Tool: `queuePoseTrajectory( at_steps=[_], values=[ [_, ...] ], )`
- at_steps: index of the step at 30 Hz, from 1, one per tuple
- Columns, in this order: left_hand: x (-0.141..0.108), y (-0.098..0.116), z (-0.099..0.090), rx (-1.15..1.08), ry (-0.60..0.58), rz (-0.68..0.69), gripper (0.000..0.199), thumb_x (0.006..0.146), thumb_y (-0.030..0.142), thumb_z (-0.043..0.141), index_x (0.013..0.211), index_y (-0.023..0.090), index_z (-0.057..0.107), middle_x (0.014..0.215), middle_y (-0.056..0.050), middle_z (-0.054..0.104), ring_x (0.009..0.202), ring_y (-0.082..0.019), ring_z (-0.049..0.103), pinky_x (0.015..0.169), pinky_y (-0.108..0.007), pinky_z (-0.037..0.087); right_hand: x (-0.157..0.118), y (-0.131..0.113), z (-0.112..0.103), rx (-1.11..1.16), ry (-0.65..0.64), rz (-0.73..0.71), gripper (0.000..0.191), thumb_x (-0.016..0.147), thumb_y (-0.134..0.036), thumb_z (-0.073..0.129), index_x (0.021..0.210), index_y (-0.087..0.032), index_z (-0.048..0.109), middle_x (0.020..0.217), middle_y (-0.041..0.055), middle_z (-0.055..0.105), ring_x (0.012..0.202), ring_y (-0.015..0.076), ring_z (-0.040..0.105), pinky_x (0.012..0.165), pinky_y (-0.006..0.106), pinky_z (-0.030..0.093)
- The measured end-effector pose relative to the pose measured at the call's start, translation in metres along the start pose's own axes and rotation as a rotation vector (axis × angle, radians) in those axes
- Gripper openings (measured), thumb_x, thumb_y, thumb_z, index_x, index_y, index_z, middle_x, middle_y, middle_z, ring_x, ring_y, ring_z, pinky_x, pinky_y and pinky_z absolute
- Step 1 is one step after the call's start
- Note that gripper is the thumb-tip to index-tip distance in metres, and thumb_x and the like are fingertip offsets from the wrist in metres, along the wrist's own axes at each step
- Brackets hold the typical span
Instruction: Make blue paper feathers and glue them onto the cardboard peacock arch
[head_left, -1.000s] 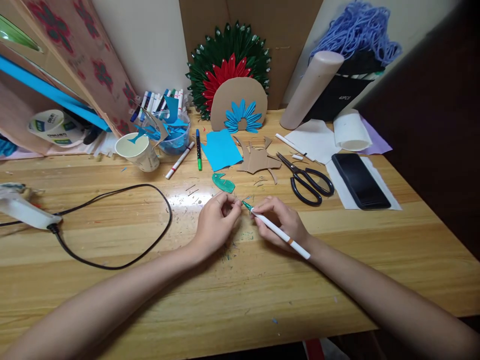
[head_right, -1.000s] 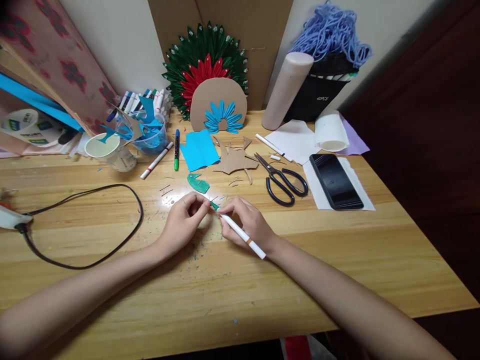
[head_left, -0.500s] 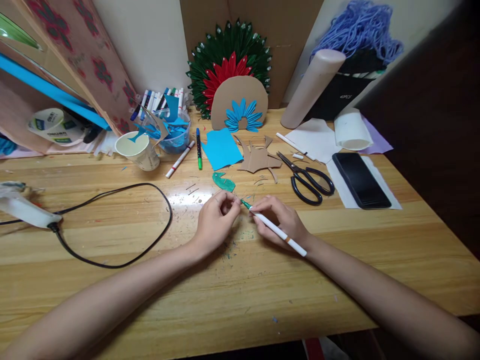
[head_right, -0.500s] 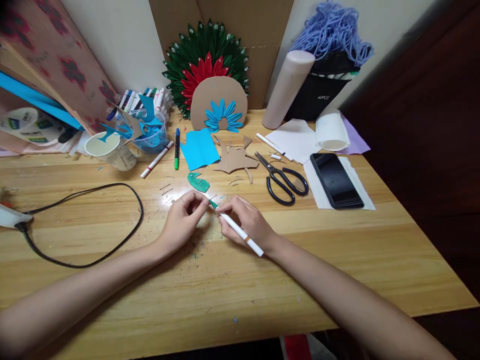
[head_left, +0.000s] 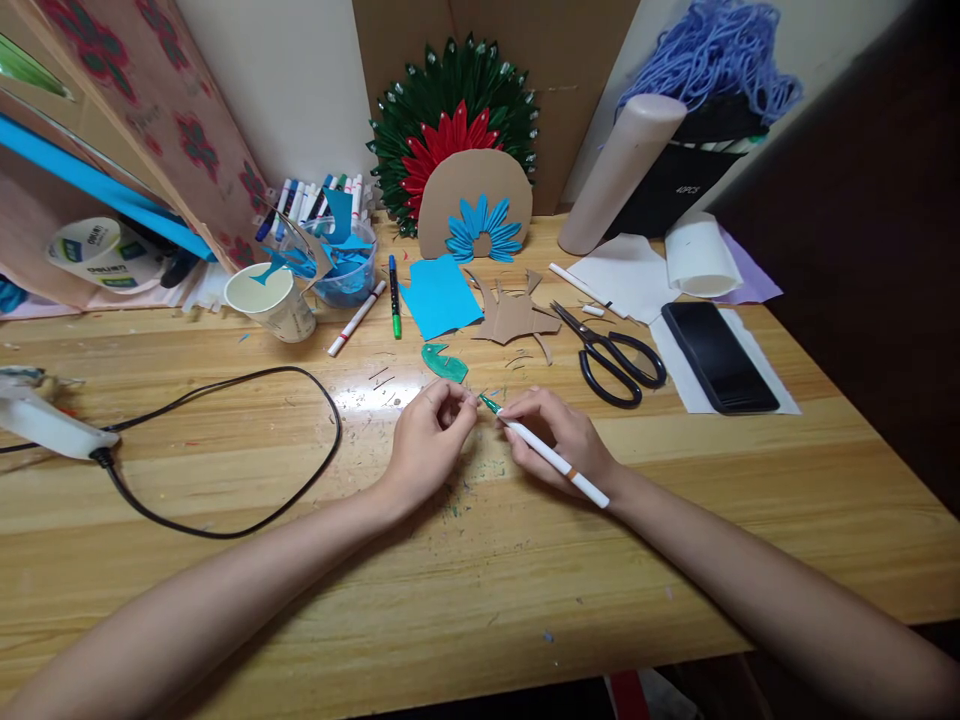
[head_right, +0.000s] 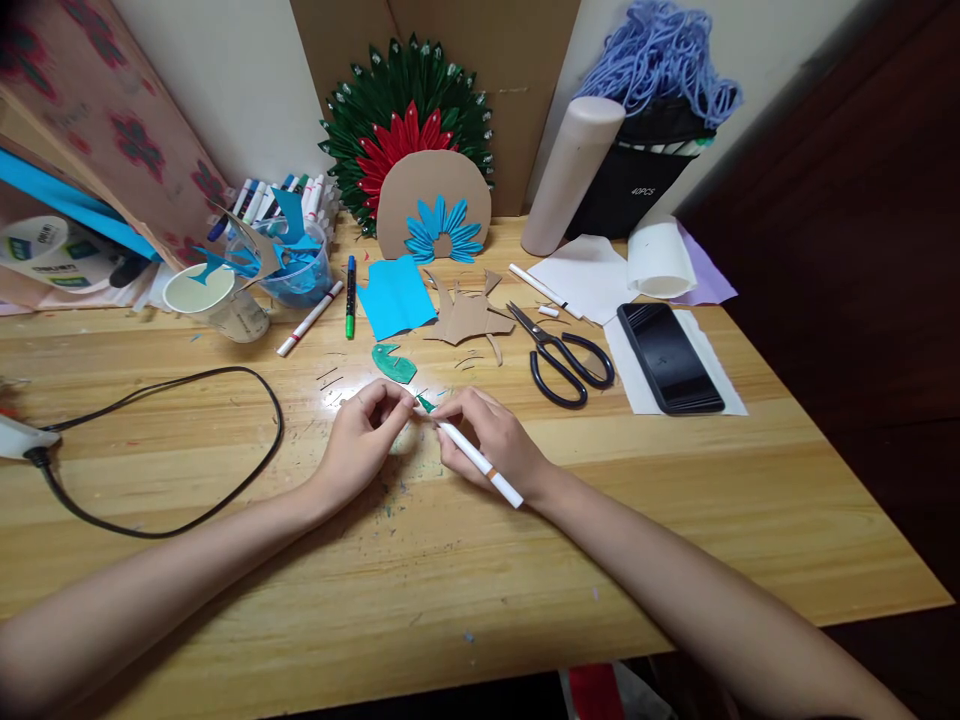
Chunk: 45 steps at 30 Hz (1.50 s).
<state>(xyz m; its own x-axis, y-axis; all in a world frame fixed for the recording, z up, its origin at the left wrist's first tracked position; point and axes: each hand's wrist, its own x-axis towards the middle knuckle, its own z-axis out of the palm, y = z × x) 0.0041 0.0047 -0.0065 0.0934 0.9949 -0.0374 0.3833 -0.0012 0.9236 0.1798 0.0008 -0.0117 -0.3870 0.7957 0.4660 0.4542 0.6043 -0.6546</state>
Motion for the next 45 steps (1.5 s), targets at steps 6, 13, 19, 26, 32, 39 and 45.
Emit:
queuePoseTrajectory(
  at_steps=[6,13,19,26,32,39,45],
  values=[
    [0.0,0.002,-0.001,0.019,-0.005,0.01,0.018,0.085,0.033,0.05,0.077,0.018,0.056,0.069,0.001,0.054,0.058,-0.011,0.042,0.055,-0.023,0.033,0.0,0.002,-0.001,0.188,0.069,0.258,0.014,0.084,-0.018,0.053,0.098,-0.022,0.053,0.088,0.0046,0.065,0.078,0.0163,0.064,0.07,0.032,0.054],
    [-0.002,0.001,-0.001,0.133,-0.104,0.113,0.012,0.085,0.026,0.048,0.078,0.018,0.055,0.074,0.0,0.056,0.064,-0.012,0.047,0.059,-0.023,0.035,0.006,0.002,0.001,0.453,0.101,0.336,0.016,0.08,-0.023,0.064,0.094,-0.022,0.056,0.09,0.0029,0.066,0.084,0.0147,0.065,0.078,0.03,0.053],
    [-0.004,0.003,0.0,0.209,-0.147,0.179,0.011,0.084,0.023,0.048,0.076,0.018,0.054,0.073,0.0,0.054,0.068,-0.013,0.048,0.06,-0.024,0.035,0.006,0.004,0.002,0.53,0.126,0.396,0.025,0.074,-0.031,0.07,0.09,-0.02,0.054,0.082,0.0017,0.064,0.077,0.0144,0.064,0.074,0.031,0.054],
    [-0.003,0.004,0.001,0.228,-0.183,0.225,0.014,0.085,0.025,0.048,0.08,0.019,0.059,0.076,-0.002,0.058,0.071,-0.015,0.051,0.064,-0.027,0.037,0.007,0.003,0.004,0.543,0.089,0.406,0.028,0.073,-0.035,0.071,0.089,-0.02,0.053,0.078,0.0011,0.063,0.074,0.0147,0.063,0.069,0.03,0.054],
    [-0.003,0.003,0.0,0.05,-0.145,0.127,0.018,0.087,0.027,0.045,0.08,0.018,0.058,0.078,-0.003,0.061,0.072,-0.015,0.054,0.066,-0.027,0.04,0.004,0.001,-0.007,0.319,0.097,0.275,0.02,0.09,-0.033,0.044,0.101,-0.023,0.057,0.088,0.0033,0.062,0.082,0.0162,0.062,0.075,0.033,0.052],
    [-0.001,0.003,-0.001,-0.178,-0.09,0.028,0.017,0.085,0.03,0.049,0.079,0.016,0.058,0.072,-0.001,0.059,0.058,-0.011,0.046,0.055,-0.023,0.036,0.002,-0.002,-0.009,-0.004,-0.023,-0.064,0.036,0.075,-0.01,0.048,0.108,-0.024,0.05,0.084,0.0032,0.062,0.077,0.0181,0.06,0.071,0.033,0.052],
    [-0.001,0.005,-0.002,-0.219,-0.096,0.005,0.016,0.084,0.029,0.05,0.077,0.016,0.057,0.069,0.0,0.058,0.058,-0.011,0.045,0.055,-0.023,0.035,0.002,-0.002,-0.007,0.024,-0.073,-0.087,0.036,0.071,-0.008,0.049,0.103,-0.025,0.048,0.083,0.0025,0.062,0.074,0.0175,0.061,0.066,0.032,0.052]
  ],
)
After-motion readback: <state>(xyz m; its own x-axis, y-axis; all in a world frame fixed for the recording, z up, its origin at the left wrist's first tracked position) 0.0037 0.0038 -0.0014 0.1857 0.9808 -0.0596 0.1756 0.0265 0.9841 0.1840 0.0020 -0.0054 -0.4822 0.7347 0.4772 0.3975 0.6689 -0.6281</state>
